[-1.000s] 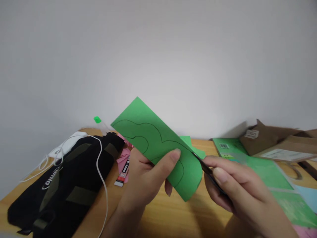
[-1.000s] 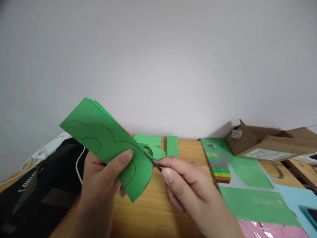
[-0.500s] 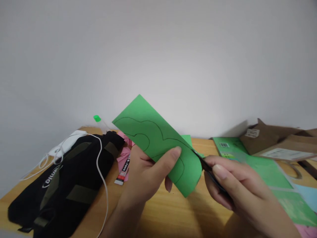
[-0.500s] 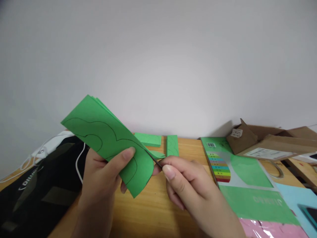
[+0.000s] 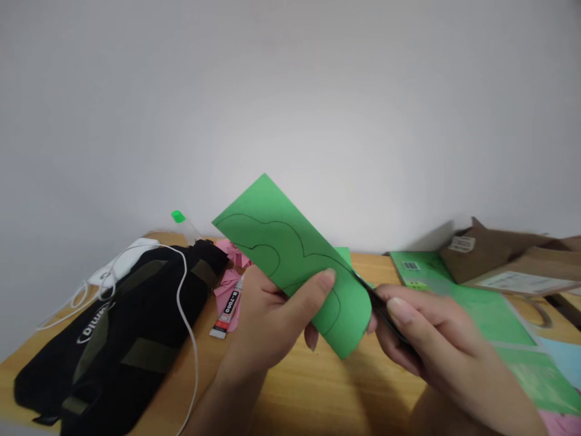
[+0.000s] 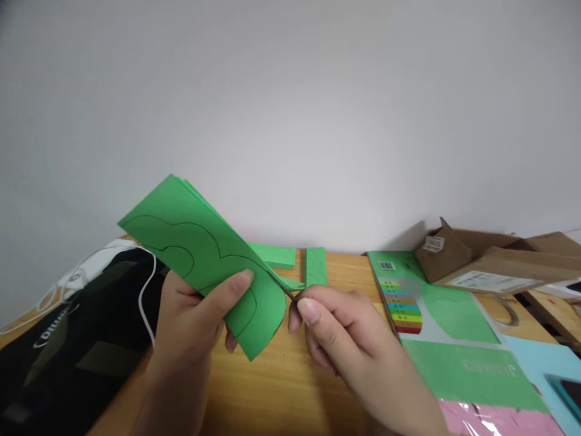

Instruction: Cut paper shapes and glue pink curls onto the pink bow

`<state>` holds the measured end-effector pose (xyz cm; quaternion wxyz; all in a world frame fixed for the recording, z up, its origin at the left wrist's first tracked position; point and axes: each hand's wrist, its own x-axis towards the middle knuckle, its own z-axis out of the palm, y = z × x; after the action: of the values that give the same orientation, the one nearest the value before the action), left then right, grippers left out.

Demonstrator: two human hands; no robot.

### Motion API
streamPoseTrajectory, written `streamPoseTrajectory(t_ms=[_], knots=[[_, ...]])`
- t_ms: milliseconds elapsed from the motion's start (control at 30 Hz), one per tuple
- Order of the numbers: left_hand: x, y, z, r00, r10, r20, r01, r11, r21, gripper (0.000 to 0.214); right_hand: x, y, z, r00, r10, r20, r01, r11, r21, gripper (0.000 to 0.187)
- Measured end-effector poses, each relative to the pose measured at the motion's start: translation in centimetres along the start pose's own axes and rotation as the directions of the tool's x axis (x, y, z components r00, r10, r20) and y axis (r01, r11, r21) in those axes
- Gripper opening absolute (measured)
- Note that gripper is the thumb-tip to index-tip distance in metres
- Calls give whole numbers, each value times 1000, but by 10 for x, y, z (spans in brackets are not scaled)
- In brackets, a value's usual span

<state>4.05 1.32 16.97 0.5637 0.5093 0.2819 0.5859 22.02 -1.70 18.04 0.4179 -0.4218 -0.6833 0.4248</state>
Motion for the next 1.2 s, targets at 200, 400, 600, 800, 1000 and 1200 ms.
streamPoseTrajectory(t_ms=[200,400,600,800,1000,1200], knots=[[0,-1,-1,1000,-16,-26,16,1000,-23,31,-1,0,1,1000,-17,-18,16,999,-34,53],[0,-2,-1,1000,8,-18,-9,999,-47,30,1,-1,1,999,-34,-10,33,998,-54,53],[0,-1,-1,1000,1,-13,-2,999,-52,34,-1,-2,1,999,-40,-2,40,997,-59,52],[-1,1,-1,999,-44,10,45,999,-30,32,0,-1,0,1000,-22,22,23,998,-62,53],[-1,2,1,998,-46,-33,44,997,-58,34,-2,0,-1,999,0,36,2,999,-49,51],[2,4,-6,992,-66,110,71,996,-46,31,-3,1,-2,999,-7,48,9,999,-42,52]])
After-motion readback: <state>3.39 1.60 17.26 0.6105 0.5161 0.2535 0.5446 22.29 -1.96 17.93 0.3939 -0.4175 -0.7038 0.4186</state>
